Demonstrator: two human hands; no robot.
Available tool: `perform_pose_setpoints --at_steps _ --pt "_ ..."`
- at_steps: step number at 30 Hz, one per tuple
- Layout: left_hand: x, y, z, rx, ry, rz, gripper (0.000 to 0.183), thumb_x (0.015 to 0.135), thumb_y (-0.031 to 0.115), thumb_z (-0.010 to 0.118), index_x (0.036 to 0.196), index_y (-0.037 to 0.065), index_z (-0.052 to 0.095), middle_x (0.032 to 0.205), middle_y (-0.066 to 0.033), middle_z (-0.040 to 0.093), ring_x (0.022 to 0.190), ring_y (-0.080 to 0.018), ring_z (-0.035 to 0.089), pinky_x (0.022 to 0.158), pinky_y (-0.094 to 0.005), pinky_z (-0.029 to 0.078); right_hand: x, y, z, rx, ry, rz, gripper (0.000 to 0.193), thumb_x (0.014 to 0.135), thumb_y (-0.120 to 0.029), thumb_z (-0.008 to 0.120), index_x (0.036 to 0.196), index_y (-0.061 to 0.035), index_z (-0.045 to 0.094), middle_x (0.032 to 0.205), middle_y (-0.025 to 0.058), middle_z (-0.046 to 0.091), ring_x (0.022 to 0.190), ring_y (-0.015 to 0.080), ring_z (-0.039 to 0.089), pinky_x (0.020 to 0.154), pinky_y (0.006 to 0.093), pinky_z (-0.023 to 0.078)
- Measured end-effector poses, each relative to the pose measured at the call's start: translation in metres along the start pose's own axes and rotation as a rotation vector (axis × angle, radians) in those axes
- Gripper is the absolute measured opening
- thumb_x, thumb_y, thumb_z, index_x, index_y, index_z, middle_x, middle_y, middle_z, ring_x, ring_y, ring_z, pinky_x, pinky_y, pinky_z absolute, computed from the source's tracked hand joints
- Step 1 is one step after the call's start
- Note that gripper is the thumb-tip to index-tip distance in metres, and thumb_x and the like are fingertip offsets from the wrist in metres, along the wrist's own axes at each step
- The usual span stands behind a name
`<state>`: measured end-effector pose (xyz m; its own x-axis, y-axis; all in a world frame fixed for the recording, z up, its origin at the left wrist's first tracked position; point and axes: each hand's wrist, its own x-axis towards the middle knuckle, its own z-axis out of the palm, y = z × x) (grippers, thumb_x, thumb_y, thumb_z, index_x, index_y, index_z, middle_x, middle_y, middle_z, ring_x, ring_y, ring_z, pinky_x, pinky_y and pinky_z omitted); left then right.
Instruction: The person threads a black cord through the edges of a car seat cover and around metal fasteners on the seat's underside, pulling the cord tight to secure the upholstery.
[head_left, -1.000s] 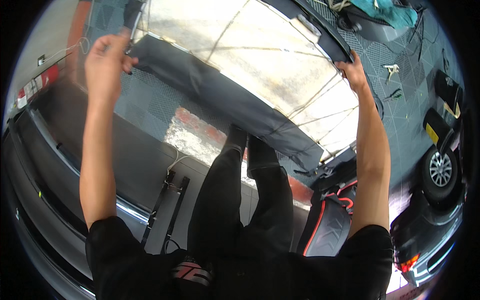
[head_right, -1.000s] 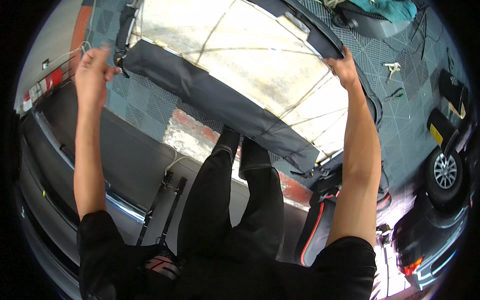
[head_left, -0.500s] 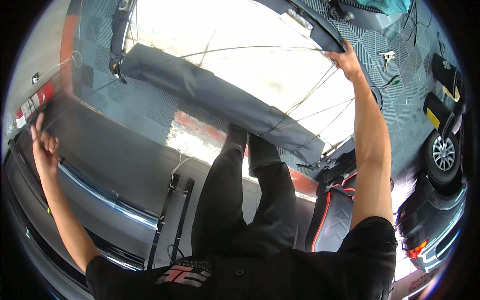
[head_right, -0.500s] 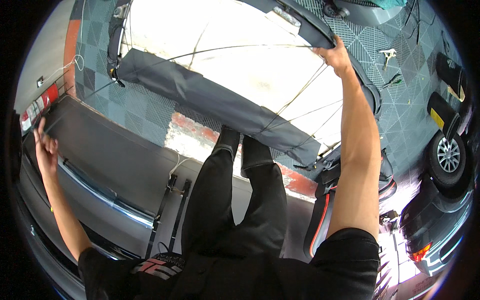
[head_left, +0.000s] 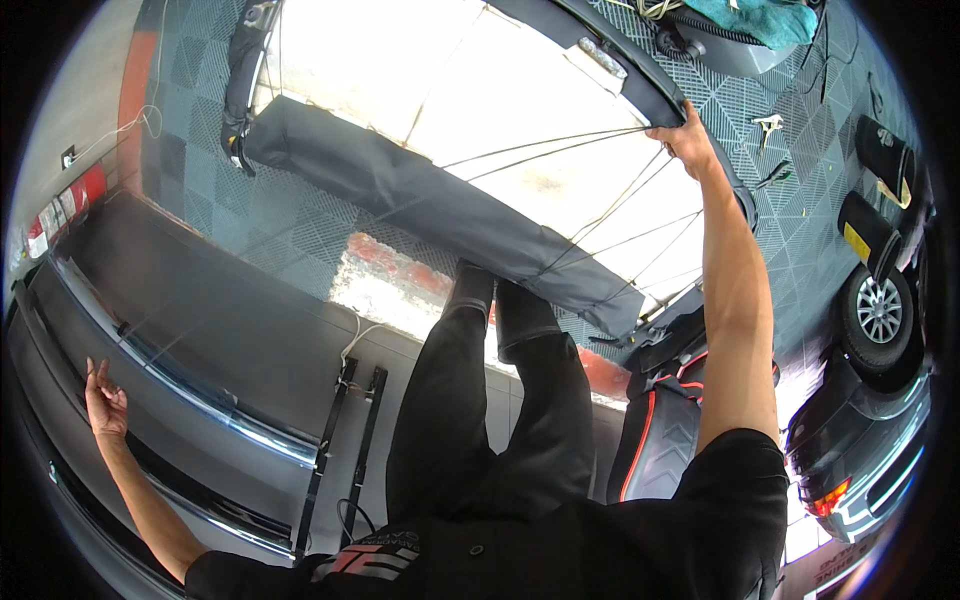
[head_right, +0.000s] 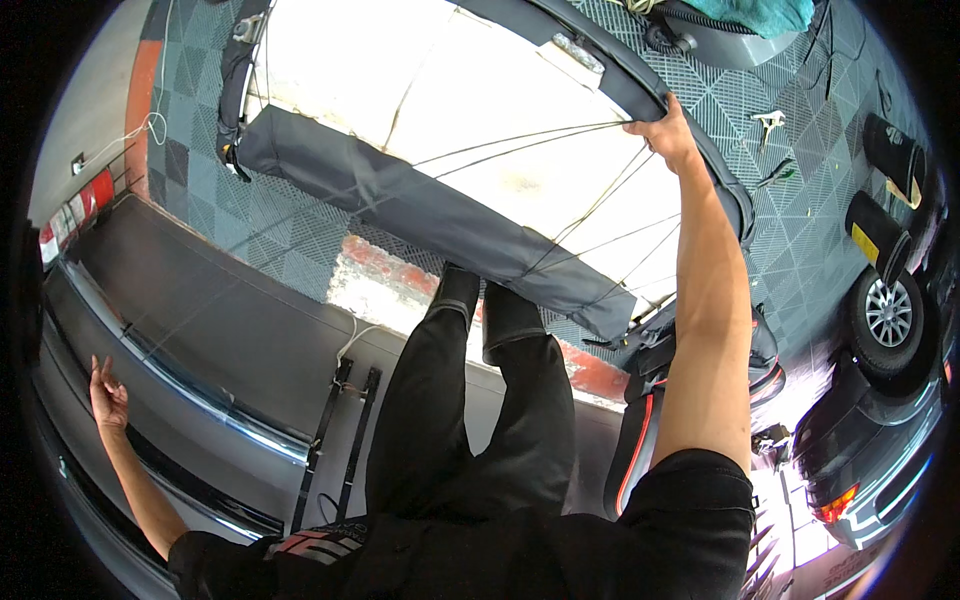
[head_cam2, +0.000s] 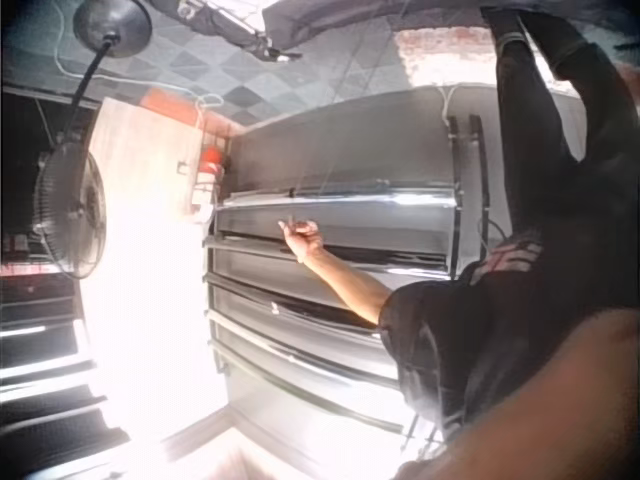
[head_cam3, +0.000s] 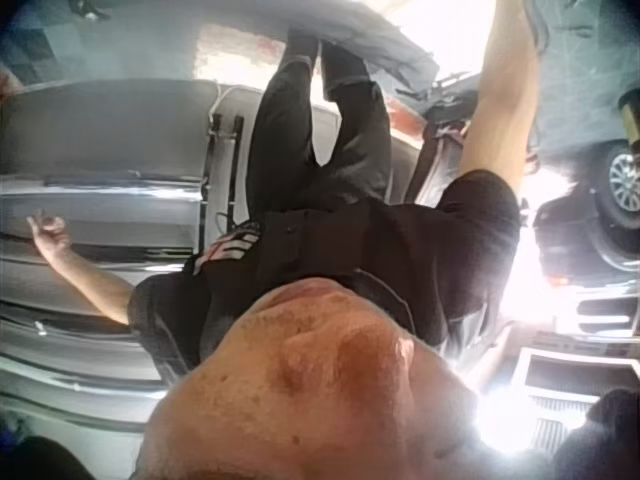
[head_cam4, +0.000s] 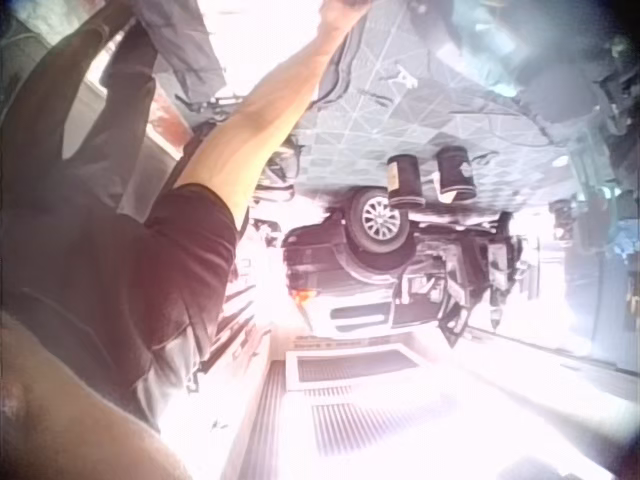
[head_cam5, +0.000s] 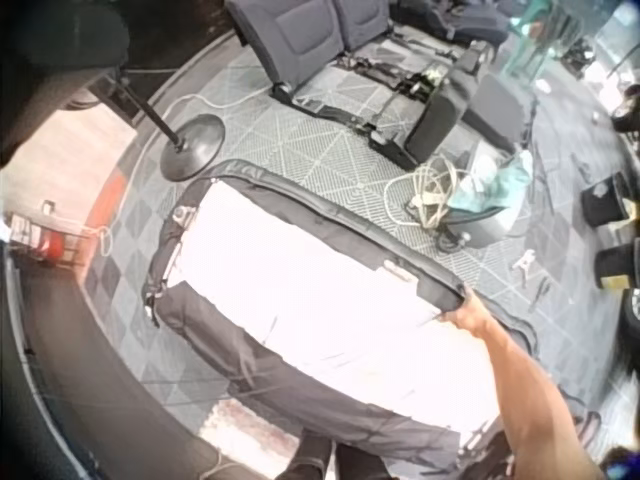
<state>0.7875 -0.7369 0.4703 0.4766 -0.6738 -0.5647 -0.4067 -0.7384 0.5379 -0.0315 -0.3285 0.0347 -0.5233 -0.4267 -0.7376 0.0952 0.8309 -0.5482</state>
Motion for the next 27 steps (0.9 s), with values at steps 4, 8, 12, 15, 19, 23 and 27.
perform_pose_setpoints --at_steps 4,8,12,15,19,23,27 --pt "0.028 -0.013 -0.030 -0.148 0.204 -0.071 0.034 0.103 0.029 0.049 0.118 0.001 0.060 0.051 0.0062 0.036 0.042 -0.0059 0.042 0.046 -0.0198 0.047 0.011 0.003 0.008 -0.037 -0.034 0.011 0.112 0.066 -0.005 0.083 0.151 0.0070 0.010 0.072 0.0046 0.054 0.056 0.0123 0.049 0.047 0.0276 0.040" --pt "0.027 -0.018 -0.025 0.127 0.189 -0.024 0.040 0.100 0.033 0.053 0.129 0.005 0.055 0.056 0.0074 0.035 0.042 -0.0045 0.033 0.043 -0.0206 0.041 0.009 0.008 0.007 -0.050 -0.020 0.029 0.112 0.067 -0.006 0.083 0.151 0.0061 0.010 0.072 0.0042 0.053 0.055 0.0116 0.047 0.047 0.0272 0.039" --pt "0.016 -0.018 -0.005 0.076 0.088 -0.117 0.051 0.098 0.039 0.057 0.137 0.006 0.051 0.057 0.0087 0.042 0.042 -0.0037 0.032 0.042 -0.0185 0.038 0.004 0.008 -0.008 -0.072 0.020 0.038 0.111 0.066 -0.006 0.083 0.150 0.0071 0.012 0.073 0.0040 0.052 0.056 0.0112 0.046 0.047 0.0269 0.038" --pt "0.039 -0.021 -0.109 -0.101 0.429 -0.090 0.031 0.100 0.034 0.057 0.114 0.006 0.060 0.054 0.0088 0.043 0.043 -0.0021 0.037 0.042 -0.0191 0.037 0.015 0.006 0.021 -0.032 -0.043 0.023 0.110 0.066 -0.005 0.083 0.150 0.0074 0.013 0.074 0.0044 0.053 0.057 0.0117 0.048 0.048 0.0266 0.040" --pt "0.048 -0.024 -0.117 0.030 0.309 -0.022 0.035 0.101 0.039 0.051 0.111 0.007 0.062 0.054 0.0085 0.032 0.039 -0.0025 0.033 0.040 -0.0162 0.033 0.013 0.001 0.023 -0.035 -0.066 0.009 0.109 0.067 -0.004 0.082 0.150 0.0072 0.013 0.074 0.0046 0.054 0.058 0.0123 0.050 0.048 0.0263 0.041" --pt "0.052 -0.002 -0.038 0.069 0.089 -0.152 0.063 0.097 0.057 0.048 0.132 0.005 0.056 0.058 0.0088 0.052 0.037 -0.0023 0.032 0.037 -0.0159 0.032 -0.004 -0.004 -0.008 -0.103 0.037 0.065 0.110 0.066 -0.004 0.082 0.150 0.0069 0.013 0.073 0.0042 0.054 0.056 0.0121 0.048 0.047 0.0270 0.040" --pt "0.030 0.002 -0.151 -0.156 0.429 0.047 0.068 0.092 0.062 0.054 0.127 0.004 0.058 0.061 0.0068 0.058 0.037 -0.0043 0.032 0.037 -0.0184 0.035 0.017 0.006 0.017 -0.079 -0.017 0.063 0.106 0.068 -0.008 0.082 0.150 0.0063 0.016 0.073 0.0050 0.055 0.055 0.0124 0.048 0.047 0.0271 0.039"
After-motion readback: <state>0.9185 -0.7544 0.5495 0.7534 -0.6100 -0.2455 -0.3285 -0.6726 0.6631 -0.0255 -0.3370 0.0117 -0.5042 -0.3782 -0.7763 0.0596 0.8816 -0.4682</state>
